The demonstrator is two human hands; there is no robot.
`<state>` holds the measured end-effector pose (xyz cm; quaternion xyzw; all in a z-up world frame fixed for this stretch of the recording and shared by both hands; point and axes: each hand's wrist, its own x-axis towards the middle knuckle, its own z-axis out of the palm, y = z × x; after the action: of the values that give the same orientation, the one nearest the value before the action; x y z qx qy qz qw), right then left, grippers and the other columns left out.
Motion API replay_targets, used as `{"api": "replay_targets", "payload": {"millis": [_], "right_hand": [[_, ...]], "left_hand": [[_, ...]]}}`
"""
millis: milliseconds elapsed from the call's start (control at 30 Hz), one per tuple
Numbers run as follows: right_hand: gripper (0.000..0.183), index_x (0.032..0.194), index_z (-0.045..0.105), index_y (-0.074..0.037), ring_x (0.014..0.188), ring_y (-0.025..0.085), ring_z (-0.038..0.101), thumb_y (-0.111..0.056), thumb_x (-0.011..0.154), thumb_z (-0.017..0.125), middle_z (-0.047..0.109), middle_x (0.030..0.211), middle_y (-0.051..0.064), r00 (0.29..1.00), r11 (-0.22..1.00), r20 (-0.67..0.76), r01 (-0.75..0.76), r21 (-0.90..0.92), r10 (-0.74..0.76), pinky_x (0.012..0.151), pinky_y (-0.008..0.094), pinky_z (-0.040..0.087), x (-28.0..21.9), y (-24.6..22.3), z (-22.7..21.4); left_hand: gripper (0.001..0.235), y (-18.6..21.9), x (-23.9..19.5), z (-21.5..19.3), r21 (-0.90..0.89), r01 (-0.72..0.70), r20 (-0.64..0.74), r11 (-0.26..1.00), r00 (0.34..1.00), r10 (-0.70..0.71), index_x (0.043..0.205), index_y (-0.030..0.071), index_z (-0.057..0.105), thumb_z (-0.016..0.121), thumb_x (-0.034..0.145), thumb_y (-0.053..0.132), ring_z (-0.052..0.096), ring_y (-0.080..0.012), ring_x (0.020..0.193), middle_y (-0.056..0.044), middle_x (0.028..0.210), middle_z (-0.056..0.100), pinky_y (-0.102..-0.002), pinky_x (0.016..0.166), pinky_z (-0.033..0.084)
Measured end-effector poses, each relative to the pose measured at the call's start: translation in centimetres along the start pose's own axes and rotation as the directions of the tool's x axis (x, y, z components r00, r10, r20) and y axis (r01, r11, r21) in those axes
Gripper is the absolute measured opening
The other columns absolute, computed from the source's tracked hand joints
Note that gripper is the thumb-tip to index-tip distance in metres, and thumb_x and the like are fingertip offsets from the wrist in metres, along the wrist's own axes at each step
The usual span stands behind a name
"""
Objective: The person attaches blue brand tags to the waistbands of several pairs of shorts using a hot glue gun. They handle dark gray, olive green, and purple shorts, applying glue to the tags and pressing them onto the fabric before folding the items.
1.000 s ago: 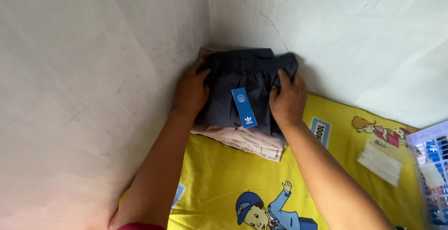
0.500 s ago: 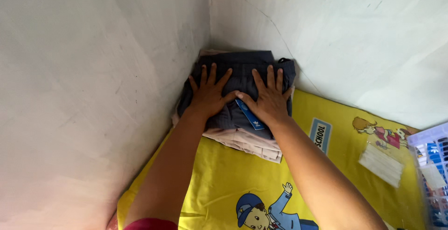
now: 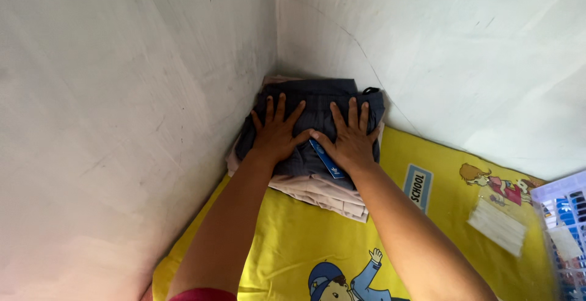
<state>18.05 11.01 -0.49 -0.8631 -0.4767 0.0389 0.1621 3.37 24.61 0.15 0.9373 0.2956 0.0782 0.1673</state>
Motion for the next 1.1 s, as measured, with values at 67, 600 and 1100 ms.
{"api": "replay_targets", "payload": {"millis": [67, 600, 1100], "right_hand": [[0.088, 0.164, 0.015, -0.03, 0.155, 0.04, -0.01, -0.08, 0.094, 0.034, -0.001, 0.17, 0.017, 1.0, 1.0, 0.002, 0.008, 0.003, -0.008, 0.107, 0.08, 0.0, 0.0, 0.2, -0.1], [0.068, 0.147, 0.05, -0.015, 0.144, 0.042, 0.037, -0.064, 0.102, 0.039, 0.048, 0.149, 0.02, 0.957, 0.978, -0.204, 0.199, -0.058, -0.206, 0.108, 0.08, 0.02, -10.7, 2.5, -2.6], [0.073, 0.155, 0.038, -0.013, 0.141, 0.038, 0.043, -0.049, 0.095, 0.06, 0.043, 0.15, 0.022, 0.99, 0.99, 0.035, 0.134, 0.047, -0.135, 0.111, 0.053, 0.041, -23.2, 4.9, -1.4]], "left_hand": [[0.079, 0.1, 0.0, 0.0, 0.013, -0.003, -0.011, 1.0, 1.0, 0.003, 0.163, 0.032, 0.019, 0.028, 0.097, 0.074, 0.0, -0.0448, 0.156, -0.021, 0.17, 0.008, -0.078, 0.113, -0.004], [0.064, 6.0, -9.6, 2.2, 0.173, -0.241, -0.436, 0.955, 0.85, 0.294, 0.139, 0.015, 0.06, 0.071, 0.084, 0.046, 0.052, -0.0359, 0.135, -0.018, 0.143, 0.058, -0.067, 0.115, 0.024], [0.091, 13.6, -21.4, 7.8, 0.215, -0.072, 0.21, 0.974, 0.977, 0.026, 0.159, 0.021, 0.028, 0.051, 0.086, 0.072, 0.013, -0.0425, 0.153, -0.021, 0.167, 0.011, -0.07, 0.117, 0.014]]}}
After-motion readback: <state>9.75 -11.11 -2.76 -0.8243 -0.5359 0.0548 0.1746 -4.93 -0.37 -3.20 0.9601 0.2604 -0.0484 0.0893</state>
